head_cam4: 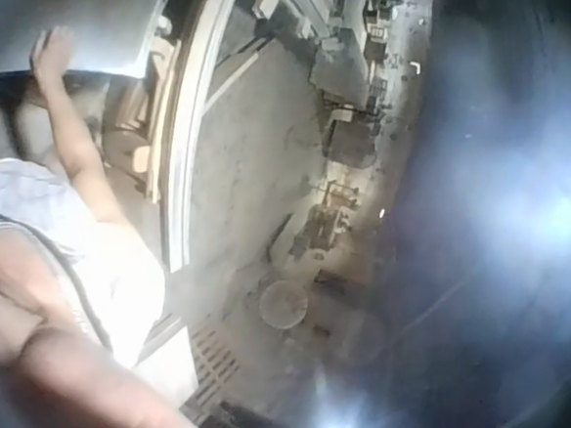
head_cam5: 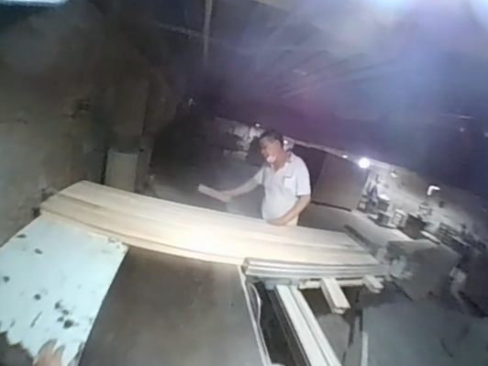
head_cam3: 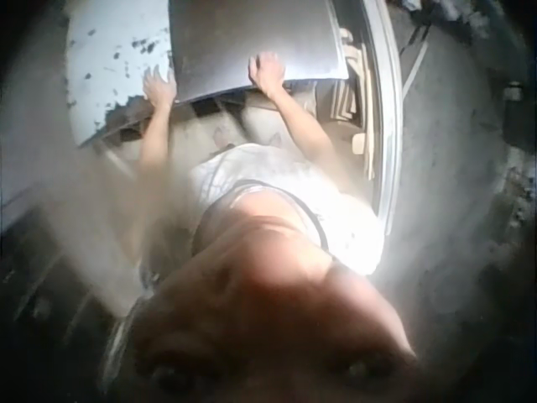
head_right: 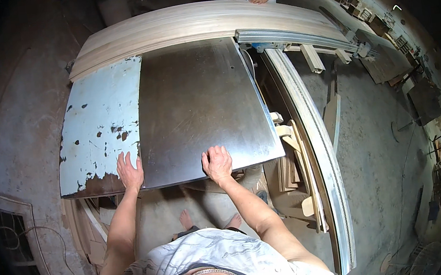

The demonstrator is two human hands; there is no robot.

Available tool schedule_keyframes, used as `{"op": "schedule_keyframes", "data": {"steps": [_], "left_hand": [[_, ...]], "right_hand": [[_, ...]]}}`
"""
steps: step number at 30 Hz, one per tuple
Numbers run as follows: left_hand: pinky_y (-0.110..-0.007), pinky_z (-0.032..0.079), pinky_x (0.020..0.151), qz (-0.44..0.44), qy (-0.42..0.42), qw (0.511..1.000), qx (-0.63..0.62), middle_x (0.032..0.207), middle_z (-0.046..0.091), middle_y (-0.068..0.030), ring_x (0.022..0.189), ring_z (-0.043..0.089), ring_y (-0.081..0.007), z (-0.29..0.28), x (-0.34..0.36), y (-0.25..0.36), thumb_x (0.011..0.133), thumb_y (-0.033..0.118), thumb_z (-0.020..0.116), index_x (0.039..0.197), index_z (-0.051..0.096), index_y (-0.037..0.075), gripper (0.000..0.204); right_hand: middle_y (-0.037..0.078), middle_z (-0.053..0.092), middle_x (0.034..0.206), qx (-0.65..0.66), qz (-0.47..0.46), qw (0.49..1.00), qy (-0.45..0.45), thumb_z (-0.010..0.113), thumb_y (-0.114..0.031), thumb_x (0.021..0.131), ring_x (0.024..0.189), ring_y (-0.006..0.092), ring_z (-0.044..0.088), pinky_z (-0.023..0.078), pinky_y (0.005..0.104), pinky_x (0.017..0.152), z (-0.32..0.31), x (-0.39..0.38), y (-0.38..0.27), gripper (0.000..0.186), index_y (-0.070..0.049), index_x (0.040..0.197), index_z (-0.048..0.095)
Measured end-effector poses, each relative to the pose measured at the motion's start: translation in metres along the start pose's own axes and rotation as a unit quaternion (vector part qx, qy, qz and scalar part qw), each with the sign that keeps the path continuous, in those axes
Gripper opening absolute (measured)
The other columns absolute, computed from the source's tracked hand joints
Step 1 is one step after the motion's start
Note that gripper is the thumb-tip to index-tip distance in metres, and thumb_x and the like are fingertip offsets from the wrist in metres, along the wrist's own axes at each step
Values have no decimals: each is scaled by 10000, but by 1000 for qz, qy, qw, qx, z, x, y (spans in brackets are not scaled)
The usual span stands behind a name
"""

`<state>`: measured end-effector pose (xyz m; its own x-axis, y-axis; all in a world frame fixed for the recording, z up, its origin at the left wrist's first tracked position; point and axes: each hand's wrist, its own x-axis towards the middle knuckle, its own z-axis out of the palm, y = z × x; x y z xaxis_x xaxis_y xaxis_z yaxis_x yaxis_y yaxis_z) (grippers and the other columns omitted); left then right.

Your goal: The person takes cut wooden boards from a table saw and stacks them onto a pile on the floor. The person then checks their fingers and returns to the saw table to assist with more boards.

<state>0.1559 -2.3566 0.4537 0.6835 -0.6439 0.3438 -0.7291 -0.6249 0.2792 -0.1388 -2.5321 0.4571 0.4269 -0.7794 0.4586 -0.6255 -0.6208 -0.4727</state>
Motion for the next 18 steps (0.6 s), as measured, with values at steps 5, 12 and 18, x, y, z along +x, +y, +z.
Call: {"op": "schedule_keyframes", "data": {"steps": [5,12,18], "left_hand": [[-504,310,1163,-10,-14,1000,-7,1501,426,-199,1424,370,-373,-1,0,1,970,364,618,1383,556,19,541],[-502,311,1164,-10,-14,1000,-4,1502,427,-202,1425,370,-374,0,0,-1,970,365,618,1383,556,19,542],[-502,317,1160,-9,-11,1000,-4,1498,431,-207,1418,379,-379,0,0,-1,969,358,621,1380,558,21,536]], "right_hand": [[107,621,828,-11,1,1000,-4,734,-229,853,843,316,603,507,444,765,2,0,0,187,-85,800,627],[111,649,827,-7,-1,1000,1,730,-219,857,823,330,608,509,453,760,0,0,-1,186,-79,790,627],[113,648,826,-3,-1,1000,3,729,-214,859,821,332,607,509,450,762,1,1,-1,184,-75,793,628]]}}
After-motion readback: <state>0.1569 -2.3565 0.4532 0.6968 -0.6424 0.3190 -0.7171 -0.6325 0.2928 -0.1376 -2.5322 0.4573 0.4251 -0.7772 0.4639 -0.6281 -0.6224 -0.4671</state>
